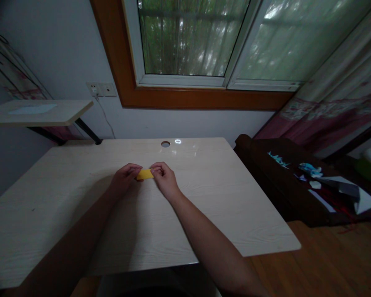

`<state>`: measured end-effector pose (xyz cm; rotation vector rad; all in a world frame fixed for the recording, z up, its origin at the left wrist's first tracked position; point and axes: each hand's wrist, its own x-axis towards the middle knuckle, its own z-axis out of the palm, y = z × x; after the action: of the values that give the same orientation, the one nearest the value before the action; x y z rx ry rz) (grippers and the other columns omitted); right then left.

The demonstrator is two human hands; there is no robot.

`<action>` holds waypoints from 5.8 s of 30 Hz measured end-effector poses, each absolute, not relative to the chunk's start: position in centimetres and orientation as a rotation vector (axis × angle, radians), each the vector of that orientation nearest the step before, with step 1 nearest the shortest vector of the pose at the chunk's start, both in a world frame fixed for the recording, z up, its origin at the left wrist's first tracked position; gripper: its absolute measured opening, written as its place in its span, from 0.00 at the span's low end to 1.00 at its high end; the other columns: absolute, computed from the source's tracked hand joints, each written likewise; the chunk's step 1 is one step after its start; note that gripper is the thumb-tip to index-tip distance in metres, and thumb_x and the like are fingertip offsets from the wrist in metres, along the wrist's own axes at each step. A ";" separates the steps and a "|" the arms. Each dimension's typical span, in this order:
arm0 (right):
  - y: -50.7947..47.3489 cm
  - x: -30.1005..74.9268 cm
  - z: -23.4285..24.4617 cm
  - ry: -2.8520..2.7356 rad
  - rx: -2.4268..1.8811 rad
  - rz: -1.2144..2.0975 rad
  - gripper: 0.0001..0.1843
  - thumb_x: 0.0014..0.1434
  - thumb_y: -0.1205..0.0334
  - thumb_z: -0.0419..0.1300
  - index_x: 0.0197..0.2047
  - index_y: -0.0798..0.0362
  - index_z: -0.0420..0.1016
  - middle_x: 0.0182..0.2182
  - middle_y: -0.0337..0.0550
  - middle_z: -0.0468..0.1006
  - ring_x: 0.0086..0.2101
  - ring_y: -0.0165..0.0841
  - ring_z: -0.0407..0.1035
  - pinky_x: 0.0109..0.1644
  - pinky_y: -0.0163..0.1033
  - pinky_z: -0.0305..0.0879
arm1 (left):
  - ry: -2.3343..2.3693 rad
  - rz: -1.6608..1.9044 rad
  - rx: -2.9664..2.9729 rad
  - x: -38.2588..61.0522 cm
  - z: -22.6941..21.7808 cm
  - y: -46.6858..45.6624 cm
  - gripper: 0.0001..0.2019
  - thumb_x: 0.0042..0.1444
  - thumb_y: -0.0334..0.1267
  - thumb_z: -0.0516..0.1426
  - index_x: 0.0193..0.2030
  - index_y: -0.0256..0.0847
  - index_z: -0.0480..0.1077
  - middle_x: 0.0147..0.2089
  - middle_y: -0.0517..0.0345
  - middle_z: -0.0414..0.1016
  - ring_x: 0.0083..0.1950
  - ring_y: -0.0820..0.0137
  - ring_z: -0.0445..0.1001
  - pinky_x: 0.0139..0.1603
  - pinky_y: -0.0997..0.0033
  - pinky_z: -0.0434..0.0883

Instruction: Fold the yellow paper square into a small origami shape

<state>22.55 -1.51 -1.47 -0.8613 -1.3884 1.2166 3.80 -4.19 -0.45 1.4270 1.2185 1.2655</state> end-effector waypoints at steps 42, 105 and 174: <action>-1.7 22.8 -1.0 -1.548 -0.893 1.022 0.10 0.60 0.58 0.58 0.42 0.51 0.75 0.34 0.41 0.77 0.34 0.33 0.70 0.39 0.36 0.65 | 1.278 1.205 1.514 3.6 -0.7 -4.0 0.18 0.52 0.49 0.63 0.44 0.39 0.74 0.35 0.56 0.79 0.36 0.68 0.79 0.39 0.70 0.76; -0.8 22.9 -1.4 -1.251 -0.776 1.549 0.16 0.54 0.50 0.65 0.36 0.55 0.76 0.25 0.41 0.78 0.27 0.31 0.74 0.36 0.37 0.70 | 1.290 1.285 1.564 3.1 -0.8 -4.1 0.16 0.55 0.46 0.60 0.45 0.39 0.76 0.40 0.53 0.79 0.38 0.68 0.76 0.36 0.72 0.71; -1.0 22.6 -1.7 -1.310 -0.830 1.531 0.17 0.51 0.49 0.67 0.35 0.55 0.75 0.25 0.40 0.77 0.26 0.30 0.73 0.32 0.34 0.66 | 1.313 1.189 1.903 3.1 -0.7 -3.9 0.13 0.60 0.45 0.57 0.47 0.44 0.77 0.35 0.56 0.73 0.34 0.71 0.70 0.33 0.74 0.65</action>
<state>22.62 -1.05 -1.72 -0.8303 -1.3096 1.5314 3.13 -3.94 -0.68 1.9026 1.3129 1.1888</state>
